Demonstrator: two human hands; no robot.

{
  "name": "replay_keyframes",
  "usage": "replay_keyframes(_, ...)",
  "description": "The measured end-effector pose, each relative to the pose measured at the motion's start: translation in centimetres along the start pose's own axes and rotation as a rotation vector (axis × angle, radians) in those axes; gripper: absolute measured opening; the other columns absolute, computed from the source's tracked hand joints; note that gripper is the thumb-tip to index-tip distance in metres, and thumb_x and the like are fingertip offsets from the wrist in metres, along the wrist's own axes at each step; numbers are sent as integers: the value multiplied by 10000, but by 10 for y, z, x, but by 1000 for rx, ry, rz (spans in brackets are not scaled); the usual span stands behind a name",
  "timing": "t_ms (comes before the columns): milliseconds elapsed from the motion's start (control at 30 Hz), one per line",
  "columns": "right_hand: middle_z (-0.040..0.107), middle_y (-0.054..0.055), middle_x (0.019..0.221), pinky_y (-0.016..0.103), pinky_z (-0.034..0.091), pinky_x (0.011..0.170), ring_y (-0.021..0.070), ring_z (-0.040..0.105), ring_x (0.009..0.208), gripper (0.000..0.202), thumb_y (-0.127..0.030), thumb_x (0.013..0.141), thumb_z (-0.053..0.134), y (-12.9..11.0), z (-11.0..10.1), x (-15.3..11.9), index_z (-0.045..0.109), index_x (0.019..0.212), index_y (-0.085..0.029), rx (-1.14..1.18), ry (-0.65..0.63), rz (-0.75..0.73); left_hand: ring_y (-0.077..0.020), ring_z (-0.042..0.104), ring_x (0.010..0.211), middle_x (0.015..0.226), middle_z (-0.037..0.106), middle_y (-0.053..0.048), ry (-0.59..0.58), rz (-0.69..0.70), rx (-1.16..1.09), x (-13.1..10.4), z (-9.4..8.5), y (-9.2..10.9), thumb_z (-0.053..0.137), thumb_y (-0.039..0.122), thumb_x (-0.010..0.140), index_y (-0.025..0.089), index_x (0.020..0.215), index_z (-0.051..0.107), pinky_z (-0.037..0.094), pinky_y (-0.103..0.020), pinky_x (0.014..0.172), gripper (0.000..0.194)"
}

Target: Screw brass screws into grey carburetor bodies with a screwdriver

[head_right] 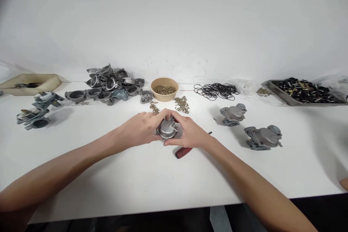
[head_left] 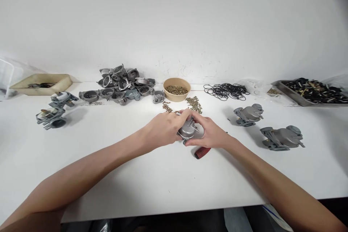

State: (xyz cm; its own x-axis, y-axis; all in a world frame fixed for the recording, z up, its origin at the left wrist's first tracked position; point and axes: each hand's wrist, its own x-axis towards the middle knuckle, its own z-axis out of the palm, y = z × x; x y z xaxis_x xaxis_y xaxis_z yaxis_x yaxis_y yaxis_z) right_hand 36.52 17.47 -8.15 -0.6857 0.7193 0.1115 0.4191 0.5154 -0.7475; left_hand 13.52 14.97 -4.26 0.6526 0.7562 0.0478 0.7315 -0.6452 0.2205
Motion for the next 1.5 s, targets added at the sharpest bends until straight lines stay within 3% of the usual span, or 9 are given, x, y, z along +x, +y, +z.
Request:
replay_keyframes(133,511,75,1466,432,550,967,328,558,1290,1109,-630,823,820,-6,-41,-16,159,1663,-336,-260,5,47,-260,666,812,934,696,-23,5,8,-43,-4,-8,-3,901,435,765,199,1332,438,391,-294,641,769)
replay_keyframes(267,679,58,1188,420,598,836,316,668,1047,491,-539,858,801,-9,-59,-43,725,1273,-288,-445,-78,121,-273,671,861,964,710,-15,-1,24,-79,-3,-13,-6,798,718,759,343,1555,341,408,-299,685,992)
replay_keyframes(400,689,32,1076,354,585,779,249,678,953,205,-264,956,676,-11,-30,-55,784,1120,-320,-464,-245,-44,-269,664,952,1029,713,-28,-61,47,-109,8,-8,-7,768,761,756,361,1473,504,437,-310,731,862)
replay_keyframes(533,683,16,951,361,552,791,203,664,878,295,-214,1062,495,-24,-22,-55,774,1046,-305,-531,-302,-141,-226,654,859,973,706,-9,-53,102,-106,15,0,-8,754,477,851,303,1306,613,422,-301,673,507)
replay_keyframes(667,694,-6,1022,326,575,721,172,677,844,206,-271,1025,612,-57,-64,-48,686,1214,-302,-501,-119,-271,-226,662,835,985,705,-2,33,144,-62,13,8,-8,700,343,787,320,1312,603,373,-298,589,534)
replay_keyframes(833,686,49,1050,347,666,792,210,703,893,673,-101,876,772,-93,-102,-15,563,1491,-275,-271,216,-533,-219,671,814,998,701,10,71,123,-20,9,12,-7,673,373,834,332,1284,614,315,-304,545,456)
replay_keyframes(967,685,40,1055,384,684,700,228,712,862,699,-39,814,809,-87,-97,10,609,1437,-283,-103,276,-657,-190,663,764,994,708,31,60,119,-36,7,10,-9,700,400,859,340,1271,604,286,-303,530,427)
replay_keyframes(1167,682,12,1059,405,689,745,234,707,913,691,-56,815,802,-60,-91,22,608,1414,-340,-36,276,-611,-187,617,692,898,663,37,-16,141,0,9,7,-10,659,369,894,336,1222,599,247,-315,528,335)
replay_keyframes(1500,661,-4,1098,293,670,773,195,703,947,599,-194,858,832,-50,-86,25,601,1388,-349,48,241,-493,-203,621,692,985,677,35,-48,145,27,10,8,-11,657,357,881,340,1262,581,281,-322,545,389)
